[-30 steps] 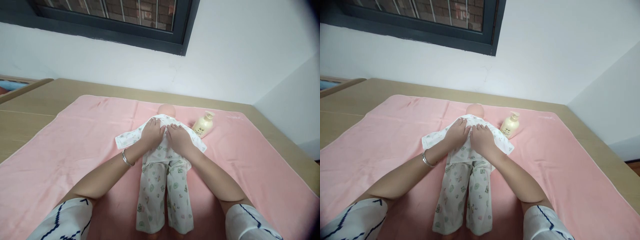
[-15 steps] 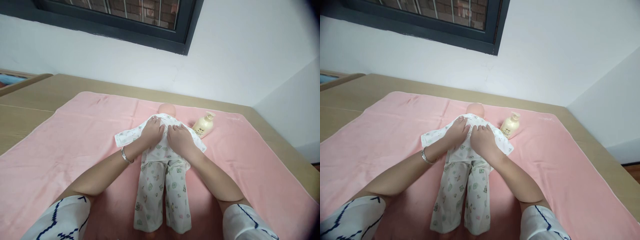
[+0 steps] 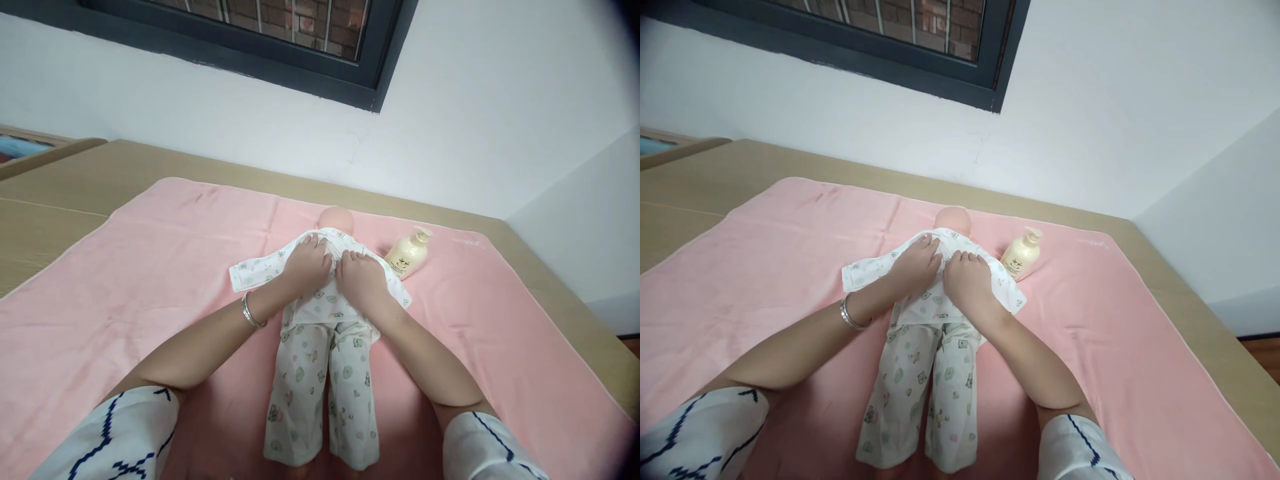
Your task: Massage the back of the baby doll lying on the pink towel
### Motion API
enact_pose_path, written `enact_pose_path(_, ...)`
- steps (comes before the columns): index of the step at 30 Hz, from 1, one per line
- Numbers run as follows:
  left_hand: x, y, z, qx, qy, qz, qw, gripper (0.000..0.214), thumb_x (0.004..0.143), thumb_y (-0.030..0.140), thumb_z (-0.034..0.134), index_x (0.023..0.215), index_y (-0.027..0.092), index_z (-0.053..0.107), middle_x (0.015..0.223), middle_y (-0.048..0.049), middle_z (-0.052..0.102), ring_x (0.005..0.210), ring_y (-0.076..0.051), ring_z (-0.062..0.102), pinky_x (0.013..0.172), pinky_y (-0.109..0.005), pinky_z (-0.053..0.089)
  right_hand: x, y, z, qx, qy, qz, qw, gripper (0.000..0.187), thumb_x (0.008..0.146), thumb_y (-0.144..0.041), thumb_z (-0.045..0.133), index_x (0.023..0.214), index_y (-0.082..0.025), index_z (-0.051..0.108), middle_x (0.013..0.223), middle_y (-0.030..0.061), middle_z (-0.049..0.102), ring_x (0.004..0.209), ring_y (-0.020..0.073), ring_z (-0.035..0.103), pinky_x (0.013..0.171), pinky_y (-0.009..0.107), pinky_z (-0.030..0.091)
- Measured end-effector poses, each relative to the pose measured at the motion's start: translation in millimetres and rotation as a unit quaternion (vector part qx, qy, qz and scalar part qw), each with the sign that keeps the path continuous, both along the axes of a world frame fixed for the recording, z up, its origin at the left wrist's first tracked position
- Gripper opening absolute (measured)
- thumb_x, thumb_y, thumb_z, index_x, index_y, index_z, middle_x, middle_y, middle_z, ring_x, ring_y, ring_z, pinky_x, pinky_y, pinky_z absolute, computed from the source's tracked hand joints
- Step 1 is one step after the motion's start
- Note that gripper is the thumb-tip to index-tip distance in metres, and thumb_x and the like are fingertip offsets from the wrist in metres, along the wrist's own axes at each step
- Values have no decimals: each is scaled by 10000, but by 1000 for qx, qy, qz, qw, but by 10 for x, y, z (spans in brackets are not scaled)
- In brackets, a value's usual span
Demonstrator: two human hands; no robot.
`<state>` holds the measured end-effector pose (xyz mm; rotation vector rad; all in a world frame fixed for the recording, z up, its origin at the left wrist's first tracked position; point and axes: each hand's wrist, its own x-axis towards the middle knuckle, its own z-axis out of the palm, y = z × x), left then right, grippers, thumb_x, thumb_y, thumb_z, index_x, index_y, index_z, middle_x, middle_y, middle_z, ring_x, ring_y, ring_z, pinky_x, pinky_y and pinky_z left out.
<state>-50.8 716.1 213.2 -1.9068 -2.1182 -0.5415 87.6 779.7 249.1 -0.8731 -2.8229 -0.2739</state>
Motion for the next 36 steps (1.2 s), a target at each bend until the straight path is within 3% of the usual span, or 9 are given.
enact_pose_path(3,12,-1,5,-2,-2,48,999,473,987,255,327,1308,-16,545,1278,-275,590,1253,-366,536,1061,-540,430,5,1,-2,-8,3,9,1000,333,1024,-236,334,1017,-101,638,950,150,696,918,282,657,844,368,471)
enact_pose_path(5,116,-44,3,-9,7,80,997,525,999,293,332,1372,-40,493,1343,-305,542,1287,-393,511,1051,-548,429,-26,112,-36,-26,16,14,999,368,1029,-254,328,1109,-77,640,1086,167,691,1049,294,638,938,381,458)
enact_pose_path(8,306,-132,3,-32,15,95,995,512,998,264,346,1393,-29,487,1397,-324,496,1321,-415,487,1040,-556,432,-92,309,-111,-69,29,26,997,479,1036,-276,322,1397,-7,485,1434,193,513,1362,296,445,1143,400,323)
enact_pose_path(12,426,-195,15,-55,23,93,994,507,983,210,382,1422,-33,456,1430,-328,465,1368,-412,445,1055,-550,430,-135,341,-160,-116,22,3,993,552,1047,-293,284,1518,-11,332,1573,163,330,1472,295,276,1210,439,221)
enact_pose_path(16,334,-185,62,-37,49,53,997,458,977,168,362,1343,-44,538,1355,-302,547,1333,-384,487,1087,-533,414,-80,107,-121,-84,4,-51,995,538,1056,-288,272,1510,-12,351,1525,197,398,1420,331,364,1172,472,279)
enact_pose_path(21,72,-122,163,-73,103,-54,991,370,951,135,364,964,39,722,1324,-259,580,1246,-364,551,1124,-533,370,47,-135,-19,-14,-32,-23,999,471,1052,-266,295,1398,4,467,1323,249,573,1179,336,584,1003,440,436)
enact_pose_path(27,-106,18,167,-58,-76,32,995,500,967,314,441,1375,40,529,1397,-204,554,1355,-319,467,1127,-468,404,30,-32,51,-38,-26,-19,999,384,1061,-296,293,1188,-94,594,1109,168,673,1020,290,649,906,397,469)
enact_pose_path(32,13,-25,77,-43,-44,39,997,541,982,306,391,1410,-12,481,1408,-271,511,1363,-359,452,1142,-514,363,-53,276,-58,-75,9,5,997,473,1061,-355,330,1386,-54,496,1418,195,524,1337,296,472,1112,399,336)
enact_pose_path(36,203,-113,8,-8,9,36,999,472,973,222,390,1354,-16,534,1360,-286,541,1328,-369,485,1107,-522,391,-93,360,-127,-74,26,0,997,504,1048,-352,354,1436,-43,446,1482,184,464,1388,284,415,1147,379,290)
